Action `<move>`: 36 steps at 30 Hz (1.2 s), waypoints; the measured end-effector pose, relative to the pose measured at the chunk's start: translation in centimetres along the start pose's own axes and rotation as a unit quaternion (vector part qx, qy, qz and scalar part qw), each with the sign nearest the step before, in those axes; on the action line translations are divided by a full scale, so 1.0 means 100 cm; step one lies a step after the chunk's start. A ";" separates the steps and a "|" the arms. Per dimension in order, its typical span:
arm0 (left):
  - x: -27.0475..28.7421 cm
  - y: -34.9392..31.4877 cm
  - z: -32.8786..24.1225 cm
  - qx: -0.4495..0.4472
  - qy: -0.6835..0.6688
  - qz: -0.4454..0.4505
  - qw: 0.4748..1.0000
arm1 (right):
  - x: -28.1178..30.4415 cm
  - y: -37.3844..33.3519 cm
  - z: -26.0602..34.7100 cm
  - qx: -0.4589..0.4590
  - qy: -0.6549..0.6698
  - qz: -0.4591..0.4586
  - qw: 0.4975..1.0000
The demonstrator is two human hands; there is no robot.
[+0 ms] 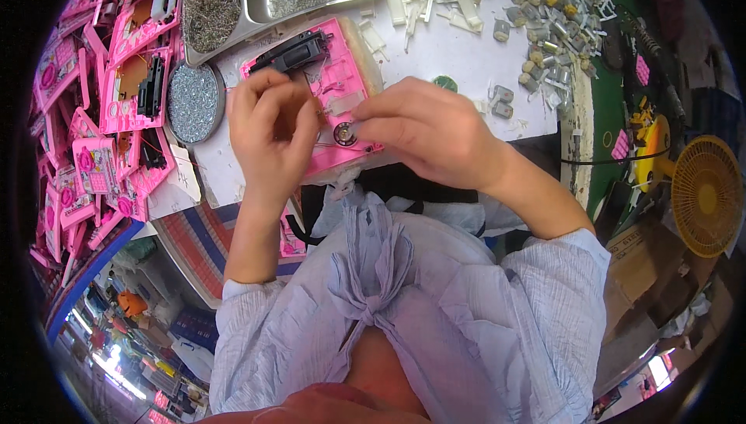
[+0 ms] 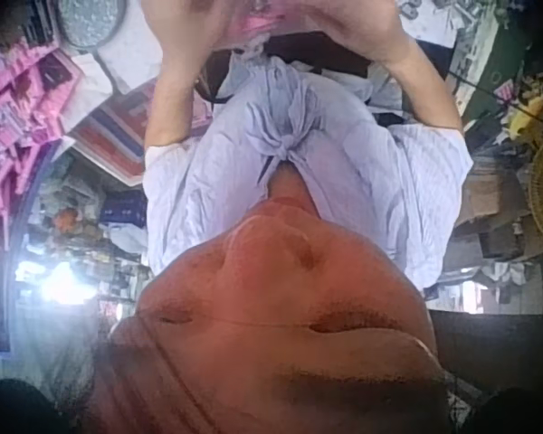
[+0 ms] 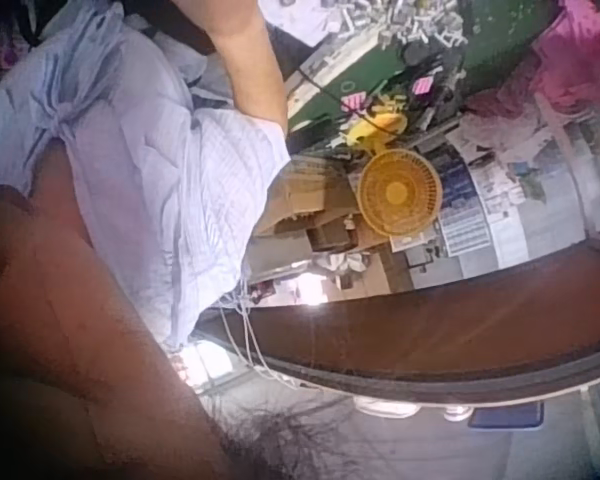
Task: Soldering components and assembling a pink electronic toy device.
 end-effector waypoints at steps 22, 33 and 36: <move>-0.006 -0.040 -0.004 -0.044 0.113 0.036 0.992 | -0.039 0.029 -0.058 -0.127 -0.111 0.022 0.985; 0.024 -0.019 0.044 -0.003 0.188 -0.048 0.981 | -0.032 0.042 -0.051 -0.126 -0.171 0.095 0.973; 0.020 -0.034 0.038 -0.018 0.163 -0.036 0.986 | -0.028 0.052 -0.037 -0.087 -0.206 0.067 0.972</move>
Point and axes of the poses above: each hand's wrist, its own y-axis towards the middle knuckle, its own x-axis out of the back of the hand, z = x × y, the point moved 4 cm from there along y, towards the middle knuckle, and after that the axes turned 3 degrees about -y, right-handed, at the moved point
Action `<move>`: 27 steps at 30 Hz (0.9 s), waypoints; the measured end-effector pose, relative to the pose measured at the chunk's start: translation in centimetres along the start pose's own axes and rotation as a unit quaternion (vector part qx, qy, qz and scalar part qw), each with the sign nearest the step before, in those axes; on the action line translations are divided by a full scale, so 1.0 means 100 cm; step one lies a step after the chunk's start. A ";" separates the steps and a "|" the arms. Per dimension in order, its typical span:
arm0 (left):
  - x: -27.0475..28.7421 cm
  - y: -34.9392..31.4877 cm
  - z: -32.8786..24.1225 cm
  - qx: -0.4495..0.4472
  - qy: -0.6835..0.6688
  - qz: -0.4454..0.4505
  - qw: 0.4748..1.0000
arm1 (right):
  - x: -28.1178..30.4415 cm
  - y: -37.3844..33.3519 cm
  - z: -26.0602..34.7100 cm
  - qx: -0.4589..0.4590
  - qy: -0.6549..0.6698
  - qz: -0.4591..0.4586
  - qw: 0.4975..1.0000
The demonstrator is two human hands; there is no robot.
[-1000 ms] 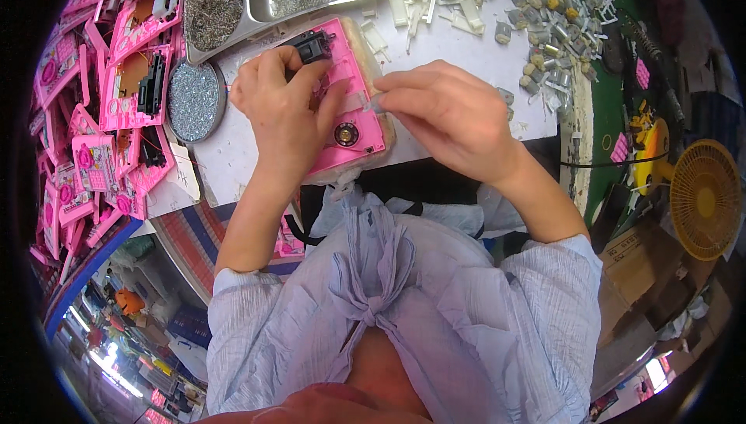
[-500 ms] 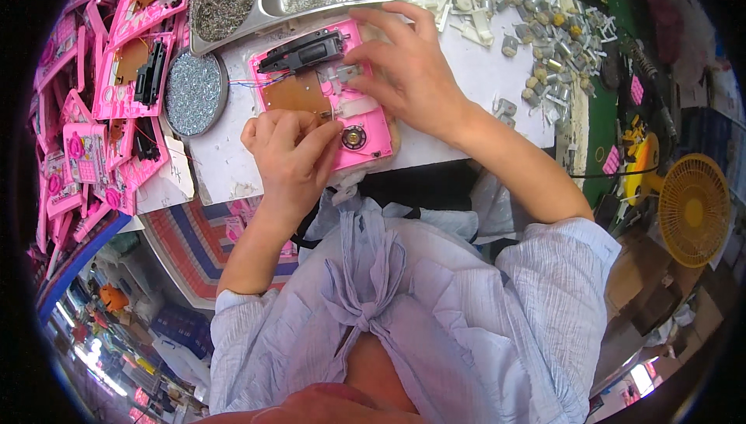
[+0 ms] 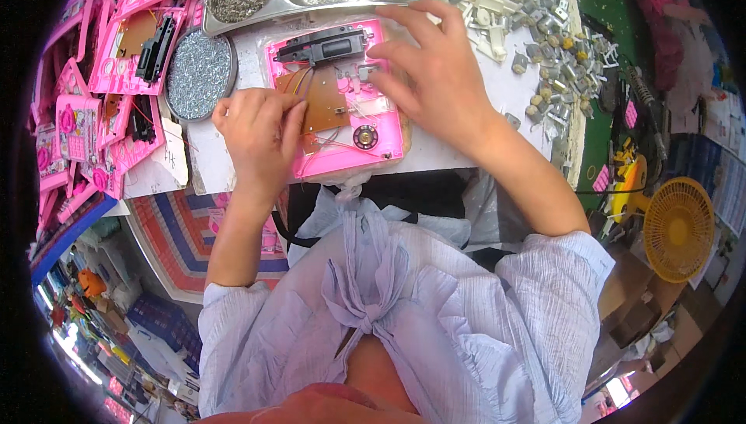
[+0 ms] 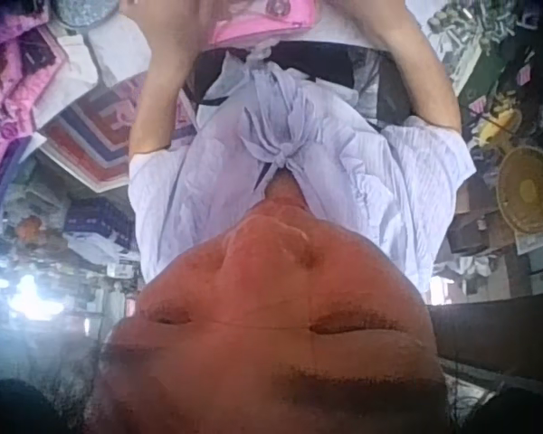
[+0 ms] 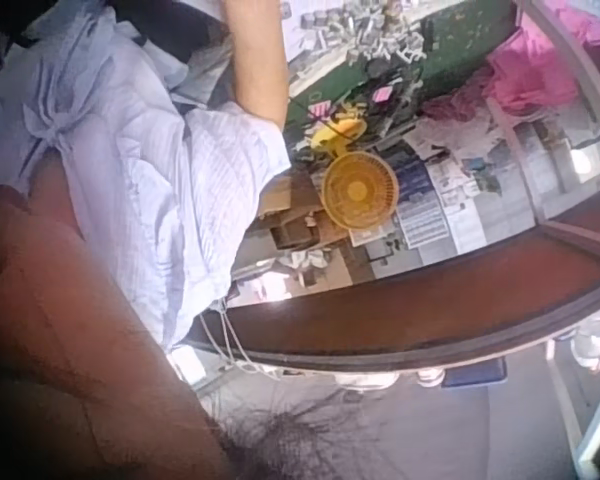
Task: Soldering components and assembling a pink electronic toy device.
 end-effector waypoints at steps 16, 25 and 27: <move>0.019 0.002 -0.003 -0.007 -0.060 -0.051 0.997 | -0.050 0.050 0.044 0.200 0.056 -0.016 0.978; 0.038 -0.001 -0.027 0.029 -0.258 -0.080 0.962 | -0.020 0.015 0.007 0.107 0.121 -0.061 0.985; 0.019 0.016 -0.032 0.042 -0.295 -0.040 0.954 | -0.020 0.008 0.001 0.053 0.174 -0.068 0.981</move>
Point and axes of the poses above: each hand's wrist, its own y-axis towards the middle knuckle, its own x-axis out of the back of the hand, z = x × y, the point moved 4 cm from there along y, towards the middle knuckle, and after that the axes turned 3 degrees about -y, right-handed, at the moved point
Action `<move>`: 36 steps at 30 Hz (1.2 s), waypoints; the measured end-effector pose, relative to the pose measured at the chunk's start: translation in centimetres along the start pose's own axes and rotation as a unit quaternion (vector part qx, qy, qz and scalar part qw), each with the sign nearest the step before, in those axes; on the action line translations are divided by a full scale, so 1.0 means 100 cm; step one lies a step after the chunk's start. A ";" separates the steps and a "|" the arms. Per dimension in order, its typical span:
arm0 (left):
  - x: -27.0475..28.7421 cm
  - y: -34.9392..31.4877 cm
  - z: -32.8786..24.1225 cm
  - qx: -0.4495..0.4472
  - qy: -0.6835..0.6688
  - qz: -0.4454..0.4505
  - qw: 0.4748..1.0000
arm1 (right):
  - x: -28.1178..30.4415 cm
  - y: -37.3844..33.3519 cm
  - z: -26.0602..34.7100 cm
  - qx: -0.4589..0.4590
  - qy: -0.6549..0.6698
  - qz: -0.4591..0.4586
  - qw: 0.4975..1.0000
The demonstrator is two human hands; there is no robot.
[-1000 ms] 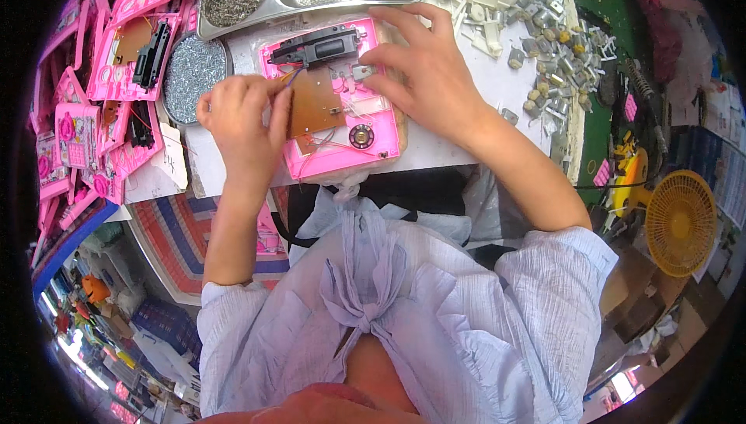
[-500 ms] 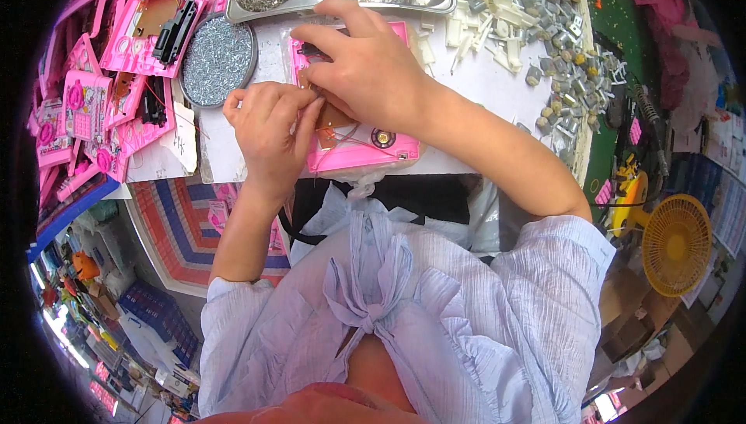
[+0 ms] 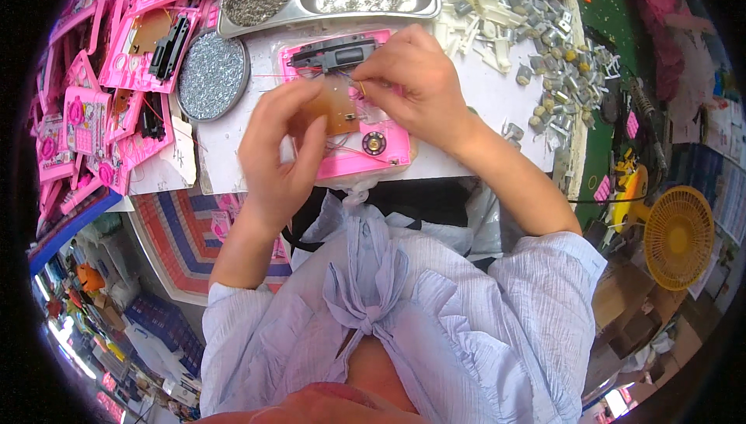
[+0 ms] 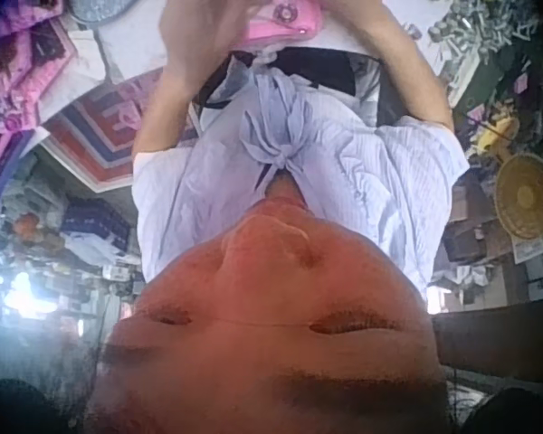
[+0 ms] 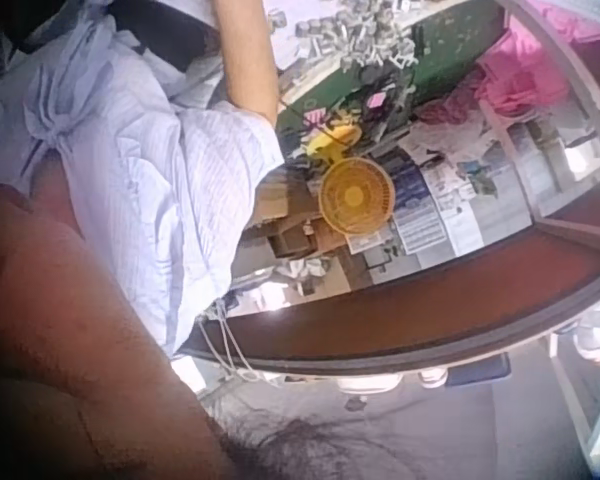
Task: Soldering components and assembling a pink electronic toy device.
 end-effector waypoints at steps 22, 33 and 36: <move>-0.042 0.044 0.018 0.131 -0.010 0.125 0.983 | 0.203 -0.186 -0.027 -0.366 0.011 -0.390 0.845; -0.058 0.034 0.015 -0.063 0.173 0.093 0.979 | 0.315 -0.242 -0.129 -0.419 0.084 -0.520 0.740; -0.059 0.032 0.019 -0.069 0.180 0.083 0.978 | 0.293 -0.222 -0.068 -0.399 0.039 -0.590 0.701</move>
Point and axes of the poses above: each hand's wrist, its own y-axis towards the middle knuckle, its own x-axis out of the back of the hand, z = x × y, the point moved 4 cm from there along y, towards the middle knuckle, and after that the axes turned 3 degrees about -y, right-handed, at the moved point
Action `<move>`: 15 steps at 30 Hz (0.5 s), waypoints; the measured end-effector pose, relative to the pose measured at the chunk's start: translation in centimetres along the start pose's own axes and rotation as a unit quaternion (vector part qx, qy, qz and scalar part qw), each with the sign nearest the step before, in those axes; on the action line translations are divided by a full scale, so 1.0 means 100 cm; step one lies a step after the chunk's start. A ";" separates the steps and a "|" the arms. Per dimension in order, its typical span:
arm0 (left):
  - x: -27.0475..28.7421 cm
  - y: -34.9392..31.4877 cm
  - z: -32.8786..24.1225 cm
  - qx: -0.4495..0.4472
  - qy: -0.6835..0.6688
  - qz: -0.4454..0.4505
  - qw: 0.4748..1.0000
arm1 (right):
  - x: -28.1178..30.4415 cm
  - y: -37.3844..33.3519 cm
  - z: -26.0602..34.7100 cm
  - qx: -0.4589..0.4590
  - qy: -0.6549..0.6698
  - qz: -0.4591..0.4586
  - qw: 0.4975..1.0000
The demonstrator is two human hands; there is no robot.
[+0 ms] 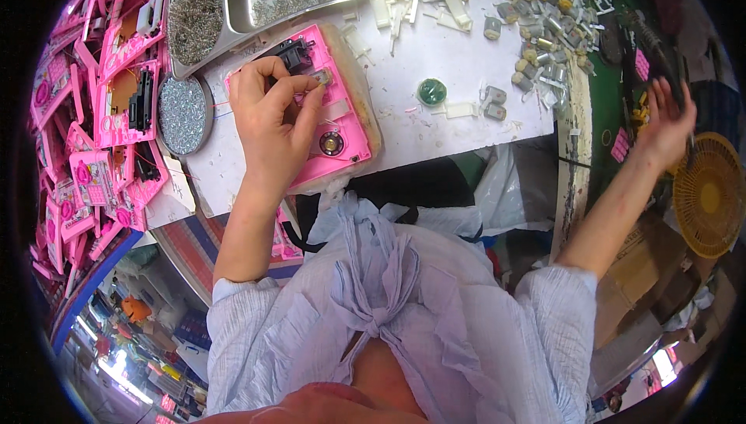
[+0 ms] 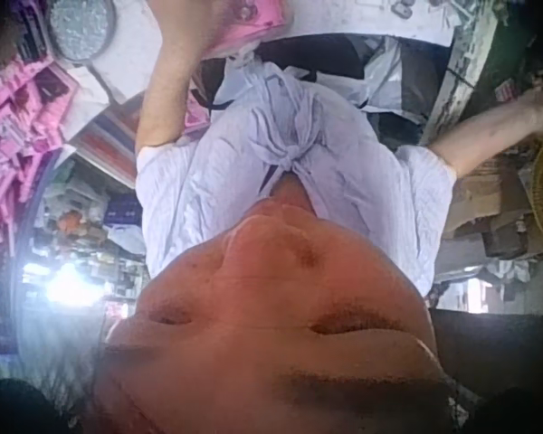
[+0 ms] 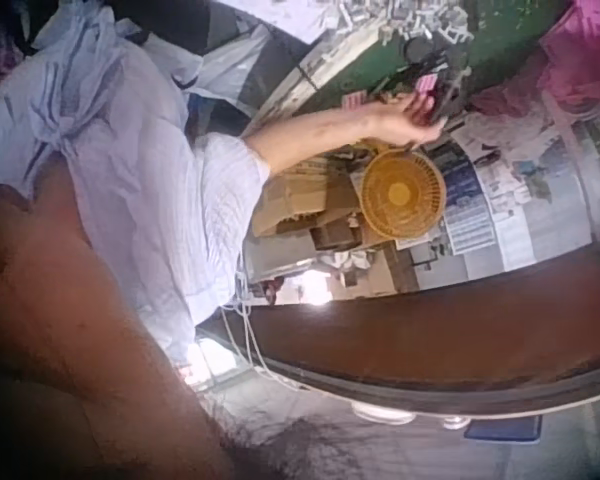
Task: Soldering components and assembling a pink electronic toy device.
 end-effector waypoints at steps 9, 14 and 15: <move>-0.001 0.001 0.000 -0.007 0.005 0.004 1.000 | -0.045 -0.159 -0.013 0.059 0.022 0.290 0.955; 0.000 0.000 0.001 -0.002 0.017 0.006 1.000 | -0.120 -0.221 -0.004 0.178 0.031 0.562 0.807; -0.001 0.001 0.000 -0.002 0.017 0.006 1.000 | -0.125 -0.226 -0.003 0.213 0.026 0.561 0.799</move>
Point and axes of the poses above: each hand's wrist, its own y-axis towards the middle knuckle, its own x-axis out of the back of the hand, z = x × y, the point moved 4 cm from there along y, towards the middle knuckle, and after that the axes turned 3 degrees about -y, right-handed, at the moved point
